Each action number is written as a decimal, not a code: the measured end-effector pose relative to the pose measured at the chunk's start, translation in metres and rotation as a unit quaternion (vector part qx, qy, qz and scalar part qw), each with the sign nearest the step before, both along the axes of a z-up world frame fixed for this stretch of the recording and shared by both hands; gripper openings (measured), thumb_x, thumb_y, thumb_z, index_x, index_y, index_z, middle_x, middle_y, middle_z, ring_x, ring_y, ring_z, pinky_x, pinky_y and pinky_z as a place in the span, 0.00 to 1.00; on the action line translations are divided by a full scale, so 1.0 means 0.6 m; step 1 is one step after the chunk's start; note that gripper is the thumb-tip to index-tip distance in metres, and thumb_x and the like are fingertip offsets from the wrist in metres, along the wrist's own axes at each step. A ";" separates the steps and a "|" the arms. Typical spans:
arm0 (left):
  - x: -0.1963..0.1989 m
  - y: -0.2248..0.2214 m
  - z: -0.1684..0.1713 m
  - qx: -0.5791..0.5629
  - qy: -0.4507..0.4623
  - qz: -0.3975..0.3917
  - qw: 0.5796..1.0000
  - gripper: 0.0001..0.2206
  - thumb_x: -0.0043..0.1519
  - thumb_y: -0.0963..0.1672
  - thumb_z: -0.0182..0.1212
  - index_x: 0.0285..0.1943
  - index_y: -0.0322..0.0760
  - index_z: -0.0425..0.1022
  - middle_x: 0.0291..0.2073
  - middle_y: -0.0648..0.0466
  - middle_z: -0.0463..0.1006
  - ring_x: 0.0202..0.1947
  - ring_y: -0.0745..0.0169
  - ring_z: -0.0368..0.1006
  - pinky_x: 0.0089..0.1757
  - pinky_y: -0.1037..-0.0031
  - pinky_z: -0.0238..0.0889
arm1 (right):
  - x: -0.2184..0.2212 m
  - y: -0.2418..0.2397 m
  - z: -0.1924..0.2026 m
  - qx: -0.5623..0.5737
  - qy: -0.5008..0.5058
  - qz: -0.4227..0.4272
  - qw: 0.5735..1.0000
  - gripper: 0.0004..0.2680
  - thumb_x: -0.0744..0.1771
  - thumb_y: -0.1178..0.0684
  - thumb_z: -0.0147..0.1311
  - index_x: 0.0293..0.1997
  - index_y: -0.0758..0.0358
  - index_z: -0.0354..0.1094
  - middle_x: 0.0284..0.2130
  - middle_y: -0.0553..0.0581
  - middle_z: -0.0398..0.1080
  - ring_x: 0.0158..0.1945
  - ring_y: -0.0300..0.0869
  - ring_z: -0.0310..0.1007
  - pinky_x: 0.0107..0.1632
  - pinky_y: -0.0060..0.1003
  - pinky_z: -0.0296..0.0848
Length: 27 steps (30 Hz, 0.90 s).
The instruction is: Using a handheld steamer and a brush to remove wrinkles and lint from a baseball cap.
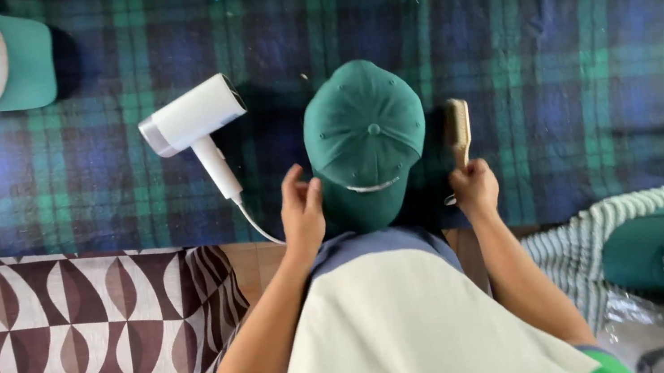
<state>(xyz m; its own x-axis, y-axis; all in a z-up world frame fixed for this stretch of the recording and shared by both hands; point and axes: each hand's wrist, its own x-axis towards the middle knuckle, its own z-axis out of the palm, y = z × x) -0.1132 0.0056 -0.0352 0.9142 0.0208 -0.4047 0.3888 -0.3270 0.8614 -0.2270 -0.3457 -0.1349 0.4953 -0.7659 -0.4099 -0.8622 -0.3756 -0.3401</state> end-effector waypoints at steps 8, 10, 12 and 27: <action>0.051 -0.076 0.125 0.077 -0.483 -0.107 0.865 0.36 0.63 0.51 0.68 0.75 0.26 0.58 0.70 0.36 0.60 0.71 0.32 0.56 0.67 0.49 0.50 | 0.092 0.098 0.376 -0.151 -0.420 0.351 0.823 0.16 0.70 0.59 0.57 0.67 0.63 0.67 0.54 0.67 0.72 0.47 0.55 0.75 0.46 0.45 0.76; 0.058 -0.096 0.117 0.084 -0.500 -0.103 0.855 0.39 0.63 0.54 0.67 0.76 0.26 0.58 0.72 0.34 0.58 0.73 0.30 0.53 0.67 0.46 0.49 | 0.127 0.127 0.418 -0.209 -0.394 0.425 0.787 0.14 0.68 0.54 0.60 0.62 0.54 0.75 0.48 0.55 0.78 0.38 0.46 0.78 0.40 0.38 0.77; 0.051 -0.109 0.103 0.077 -0.503 -0.087 0.856 0.40 0.61 0.56 0.67 0.75 0.25 0.58 0.73 0.30 0.54 0.74 0.25 0.48 0.67 0.44 0.45 | 0.157 0.152 0.445 -0.309 -0.320 0.490 0.750 0.12 0.69 0.46 0.53 0.60 0.36 0.76 0.28 0.43 0.66 0.25 0.37 0.68 0.27 0.31 0.71; 0.065 -0.096 0.093 0.025 -0.506 -0.117 0.854 0.45 0.59 0.55 0.71 0.76 0.21 0.54 0.73 0.26 0.50 0.73 0.19 0.46 0.66 0.38 0.45 | 0.146 0.114 0.420 -0.128 -0.325 0.406 0.845 0.13 0.69 0.49 0.60 0.60 0.45 0.76 0.36 0.45 0.77 0.33 0.42 0.77 0.34 0.34 0.76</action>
